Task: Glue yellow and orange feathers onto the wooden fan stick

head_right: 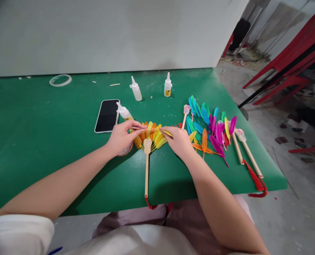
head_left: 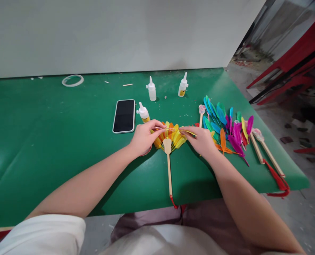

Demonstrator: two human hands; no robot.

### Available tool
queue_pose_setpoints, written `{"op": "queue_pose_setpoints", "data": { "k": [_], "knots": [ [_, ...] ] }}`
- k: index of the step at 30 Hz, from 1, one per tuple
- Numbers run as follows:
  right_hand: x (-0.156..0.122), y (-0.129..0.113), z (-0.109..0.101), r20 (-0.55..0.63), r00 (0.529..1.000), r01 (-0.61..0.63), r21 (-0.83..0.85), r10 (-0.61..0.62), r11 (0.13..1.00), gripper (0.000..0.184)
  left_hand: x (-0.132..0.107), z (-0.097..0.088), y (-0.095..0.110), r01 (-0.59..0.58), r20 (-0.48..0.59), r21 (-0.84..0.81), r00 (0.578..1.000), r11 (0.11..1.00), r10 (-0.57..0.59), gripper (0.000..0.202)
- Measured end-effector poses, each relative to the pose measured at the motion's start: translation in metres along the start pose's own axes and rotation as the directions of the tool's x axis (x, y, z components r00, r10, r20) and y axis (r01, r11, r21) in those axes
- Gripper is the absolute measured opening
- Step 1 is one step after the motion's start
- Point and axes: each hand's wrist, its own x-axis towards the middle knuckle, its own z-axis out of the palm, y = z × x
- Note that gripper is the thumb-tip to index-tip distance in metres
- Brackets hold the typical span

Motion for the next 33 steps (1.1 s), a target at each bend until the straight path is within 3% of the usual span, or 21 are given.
{"op": "queue_pose_setpoints", "data": {
  "k": [5,21,33],
  "knots": [
    [-0.0007,-0.0013,-0.0003,-0.059,0.998,-0.011,0.024,0.012,1.0,0.022,0.0005,-0.0001,0.0002,0.006,0.0,0.012,1.0,1.0,-0.006,0.011],
    [-0.0003,-0.0007,-0.001,0.009,0.998,0.059,-0.057,-0.059,0.997,0.024,0.0004,0.0005,0.0014,0.0,0.001,-0.005,1.0,1.0,0.0,0.009],
    [0.0006,0.0022,0.0007,-0.001,0.996,0.084,-0.106,-0.084,0.991,0.023,0.0005,0.0003,0.0004,0.003,0.001,-0.002,1.0,1.0,-0.003,0.011]
  ]
}}
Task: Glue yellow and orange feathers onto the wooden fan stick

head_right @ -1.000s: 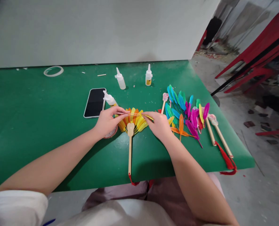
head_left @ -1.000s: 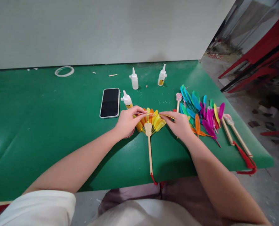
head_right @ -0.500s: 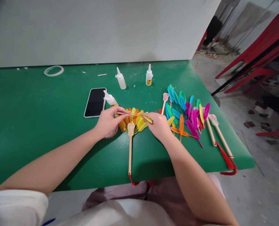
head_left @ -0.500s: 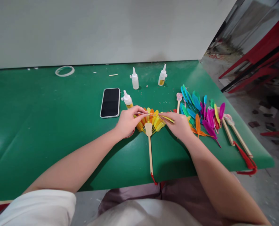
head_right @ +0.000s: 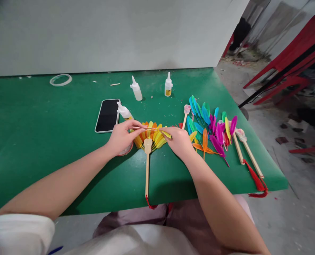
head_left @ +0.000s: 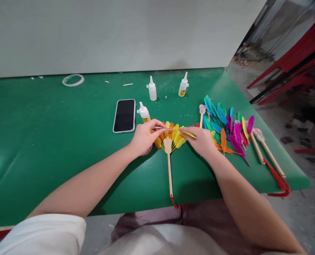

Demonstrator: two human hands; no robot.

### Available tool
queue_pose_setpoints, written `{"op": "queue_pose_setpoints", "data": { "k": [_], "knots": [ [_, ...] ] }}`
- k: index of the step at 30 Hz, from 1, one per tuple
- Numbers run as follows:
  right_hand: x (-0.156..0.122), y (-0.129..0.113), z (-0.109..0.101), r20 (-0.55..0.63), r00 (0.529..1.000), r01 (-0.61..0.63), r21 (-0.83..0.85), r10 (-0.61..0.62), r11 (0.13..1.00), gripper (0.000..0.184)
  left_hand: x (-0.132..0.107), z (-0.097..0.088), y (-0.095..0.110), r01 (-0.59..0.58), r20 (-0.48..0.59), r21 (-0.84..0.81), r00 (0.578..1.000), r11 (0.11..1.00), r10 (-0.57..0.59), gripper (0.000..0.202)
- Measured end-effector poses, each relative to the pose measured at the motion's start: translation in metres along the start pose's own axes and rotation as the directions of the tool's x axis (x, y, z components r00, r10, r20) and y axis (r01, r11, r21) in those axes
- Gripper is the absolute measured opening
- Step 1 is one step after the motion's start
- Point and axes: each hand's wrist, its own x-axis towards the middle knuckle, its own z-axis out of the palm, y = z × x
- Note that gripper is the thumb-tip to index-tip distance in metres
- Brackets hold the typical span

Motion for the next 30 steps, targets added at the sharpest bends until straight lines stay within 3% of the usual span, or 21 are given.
{"op": "queue_pose_setpoints", "data": {
  "k": [16,23,30],
  "knots": [
    [-0.0011,0.0015,0.0018,-0.013,1.0,0.015,-0.009,-0.015,1.0,0.022,-0.0001,-0.0012,0.0016,-0.002,-0.013,0.018,1.0,1.0,0.002,0.009],
    [-0.0023,-0.0014,-0.0004,-0.103,0.995,0.017,0.033,-0.013,0.999,0.02,-0.0004,-0.0007,0.0006,0.006,-0.014,0.012,1.0,1.0,-0.005,0.009],
    [-0.0004,-0.0014,-0.0001,-0.041,0.999,0.014,0.003,-0.014,1.0,0.021,-0.0003,-0.0008,0.0019,0.006,-0.008,0.023,1.0,1.0,-0.005,0.009]
  ]
}}
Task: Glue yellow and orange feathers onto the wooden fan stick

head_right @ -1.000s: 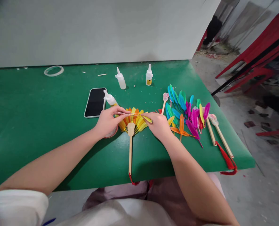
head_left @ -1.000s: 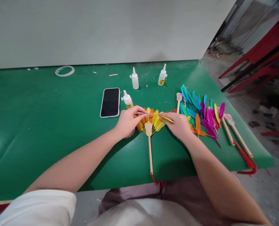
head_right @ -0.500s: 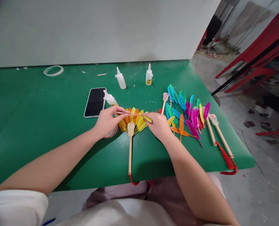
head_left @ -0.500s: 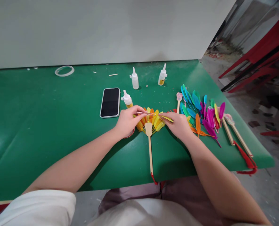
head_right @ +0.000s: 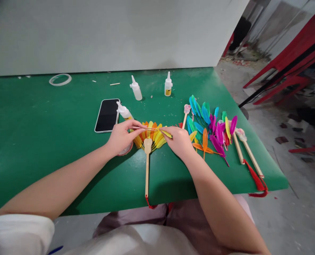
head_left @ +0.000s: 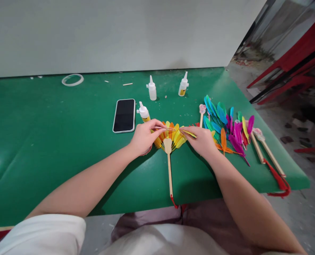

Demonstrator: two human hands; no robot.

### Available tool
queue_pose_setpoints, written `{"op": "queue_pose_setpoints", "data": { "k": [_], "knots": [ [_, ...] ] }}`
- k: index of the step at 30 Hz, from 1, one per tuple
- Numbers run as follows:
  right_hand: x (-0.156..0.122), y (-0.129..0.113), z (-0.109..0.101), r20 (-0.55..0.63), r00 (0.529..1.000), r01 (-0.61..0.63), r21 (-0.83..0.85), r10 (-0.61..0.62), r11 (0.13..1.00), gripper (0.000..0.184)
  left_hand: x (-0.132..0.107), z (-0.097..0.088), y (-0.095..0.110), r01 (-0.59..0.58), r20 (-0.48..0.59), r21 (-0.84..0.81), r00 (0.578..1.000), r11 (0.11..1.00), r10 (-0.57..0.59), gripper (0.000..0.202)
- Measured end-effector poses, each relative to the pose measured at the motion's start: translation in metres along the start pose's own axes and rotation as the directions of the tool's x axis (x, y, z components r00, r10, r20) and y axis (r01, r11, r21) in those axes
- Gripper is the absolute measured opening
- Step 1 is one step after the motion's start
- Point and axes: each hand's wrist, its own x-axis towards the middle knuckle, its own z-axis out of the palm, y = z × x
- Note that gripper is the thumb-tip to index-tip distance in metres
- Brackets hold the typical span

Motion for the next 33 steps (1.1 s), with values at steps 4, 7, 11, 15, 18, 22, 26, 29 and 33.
{"op": "queue_pose_setpoints", "data": {
  "k": [4,7,11,15,18,22,26,29,33],
  "knots": [
    [0.0,-0.0003,0.0004,0.018,1.0,-0.006,-0.014,0.006,1.0,0.022,-0.0002,0.0001,-0.001,0.002,0.008,-0.008,1.0,1.0,-0.002,0.01],
    [0.0001,-0.001,0.0003,0.027,1.0,-0.008,-0.021,0.009,1.0,0.023,-0.0002,0.0005,-0.0018,0.009,0.009,-0.015,1.0,1.0,-0.009,0.01],
    [0.0005,-0.001,-0.0001,0.031,0.999,-0.009,-0.031,0.01,0.999,0.023,-0.0001,0.001,-0.0025,0.008,0.011,-0.023,1.0,1.0,-0.008,0.01],
    [0.0005,-0.0001,0.0001,0.041,0.999,-0.002,-0.026,0.004,1.0,0.023,0.0,0.0014,-0.003,0.002,0.01,-0.027,1.0,1.0,-0.002,0.009],
    [0.0004,0.0,0.0002,0.047,0.999,0.003,-0.02,-0.002,1.0,0.024,0.0001,0.0014,-0.0028,0.01,0.008,-0.035,1.0,0.999,-0.01,0.009],
    [0.0002,-0.0004,0.0,0.046,0.999,0.005,-0.021,-0.004,1.0,0.024,0.0004,0.0013,-0.002,0.028,0.017,-0.05,0.999,0.998,-0.027,0.009],
    [-0.0001,-0.0004,0.0003,0.047,0.999,0.006,-0.023,-0.005,1.0,0.023,0.0007,0.0016,-0.0016,0.037,0.019,-0.062,0.999,0.997,-0.035,0.009],
    [-0.0001,-0.0002,0.0007,0.047,0.999,0.009,-0.024,-0.008,1.0,0.023,0.0005,0.0016,-0.0007,0.043,0.018,-0.069,0.999,0.997,-0.042,0.008],
    [0.0,0.0004,-0.0002,0.031,0.999,0.017,-0.019,-0.016,1.0,0.023,0.0,0.0006,0.0012,0.046,0.004,-0.052,0.999,0.998,-0.046,0.009]
  ]
}}
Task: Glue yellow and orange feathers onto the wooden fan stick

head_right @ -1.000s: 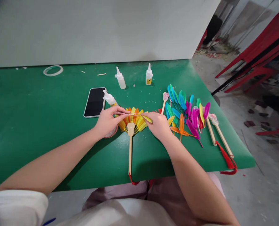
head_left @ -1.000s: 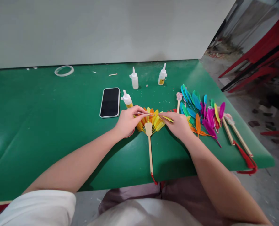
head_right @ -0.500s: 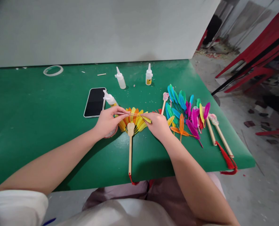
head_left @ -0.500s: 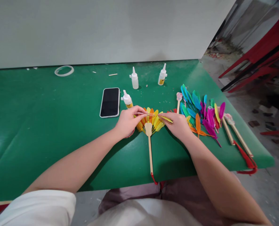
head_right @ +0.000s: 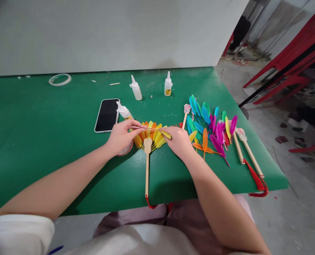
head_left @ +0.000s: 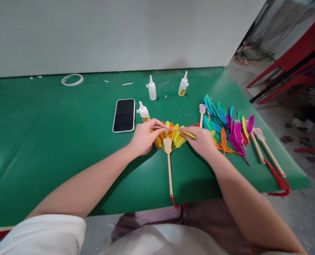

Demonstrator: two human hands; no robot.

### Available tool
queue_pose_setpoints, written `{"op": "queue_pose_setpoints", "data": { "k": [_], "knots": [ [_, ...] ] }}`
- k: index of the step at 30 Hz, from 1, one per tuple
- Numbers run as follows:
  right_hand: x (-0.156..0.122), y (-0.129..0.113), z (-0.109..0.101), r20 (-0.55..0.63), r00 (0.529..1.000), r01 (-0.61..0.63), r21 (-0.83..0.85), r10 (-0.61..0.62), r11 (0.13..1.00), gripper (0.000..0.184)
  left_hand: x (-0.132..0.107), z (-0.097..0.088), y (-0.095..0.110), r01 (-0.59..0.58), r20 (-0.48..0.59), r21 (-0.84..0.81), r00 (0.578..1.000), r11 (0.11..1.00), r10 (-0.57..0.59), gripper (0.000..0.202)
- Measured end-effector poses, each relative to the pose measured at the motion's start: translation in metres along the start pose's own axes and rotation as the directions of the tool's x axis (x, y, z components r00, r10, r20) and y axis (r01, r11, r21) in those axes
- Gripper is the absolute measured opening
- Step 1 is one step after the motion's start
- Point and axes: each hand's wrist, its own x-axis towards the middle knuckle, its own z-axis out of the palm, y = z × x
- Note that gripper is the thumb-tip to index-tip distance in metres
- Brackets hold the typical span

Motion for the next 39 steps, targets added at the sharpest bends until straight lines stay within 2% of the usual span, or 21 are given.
{"op": "queue_pose_setpoints", "data": {
  "k": [9,18,27,33,39],
  "knots": [
    [-0.0016,0.0022,-0.0005,-0.041,0.999,-0.018,0.056,0.02,0.998,0.022,0.0011,-0.0003,-0.0017,0.002,-0.017,0.001,1.0,1.0,-0.002,0.01],
    [0.0003,0.0008,-0.0002,0.012,1.0,0.01,0.015,-0.011,1.0,0.025,0.001,-0.0007,-0.0006,0.0,-0.008,0.008,1.0,1.0,0.0,0.009],
    [0.0001,0.0031,0.0011,0.011,1.0,0.001,0.001,-0.001,1.0,0.024,0.0015,-0.0014,-0.0012,0.008,-0.006,0.01,1.0,1.0,-0.008,0.01],
    [-0.0014,-0.0003,-0.0006,-0.089,0.996,-0.007,0.06,0.012,0.998,0.022,0.0013,-0.0015,-0.0027,0.012,-0.006,0.039,1.0,0.999,-0.011,0.011],
    [-0.0006,0.0011,0.0014,-0.049,0.999,0.006,0.058,-0.003,0.998,0.022,0.0014,-0.0014,-0.0023,-0.008,0.0,0.046,1.0,0.999,0.008,0.011]
  ]
}}
